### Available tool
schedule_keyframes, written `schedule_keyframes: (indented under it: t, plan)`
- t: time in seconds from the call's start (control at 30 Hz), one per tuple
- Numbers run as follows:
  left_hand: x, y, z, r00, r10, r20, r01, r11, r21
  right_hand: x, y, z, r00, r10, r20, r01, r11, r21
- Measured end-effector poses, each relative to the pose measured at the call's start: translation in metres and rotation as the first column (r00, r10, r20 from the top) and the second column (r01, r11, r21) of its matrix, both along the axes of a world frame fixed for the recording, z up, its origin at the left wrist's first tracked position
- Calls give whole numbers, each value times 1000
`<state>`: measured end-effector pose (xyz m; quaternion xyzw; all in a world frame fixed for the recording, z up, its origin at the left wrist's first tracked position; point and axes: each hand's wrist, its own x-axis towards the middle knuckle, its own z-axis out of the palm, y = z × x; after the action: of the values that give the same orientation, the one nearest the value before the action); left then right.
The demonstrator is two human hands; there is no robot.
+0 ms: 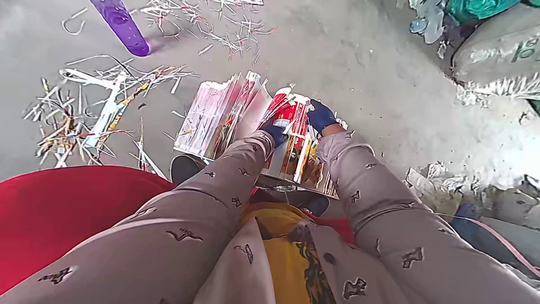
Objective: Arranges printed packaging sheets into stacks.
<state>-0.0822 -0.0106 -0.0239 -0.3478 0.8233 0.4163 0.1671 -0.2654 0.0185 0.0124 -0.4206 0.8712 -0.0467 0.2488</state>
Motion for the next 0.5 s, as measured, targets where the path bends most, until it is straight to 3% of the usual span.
schedule_keyframes:
  t: [0.23, 0.5]
  plan:
    - [2, -7, -10, 999, 21, -43, -19, 999, 50, -2, -32, 3, 996, 79, -49, -75, 994, 73]
    - [6, -7, -11, 998, 18, -68, -15, 999, 44, 13, -33, 12, 977, 154, -147, -127, 976, 177]
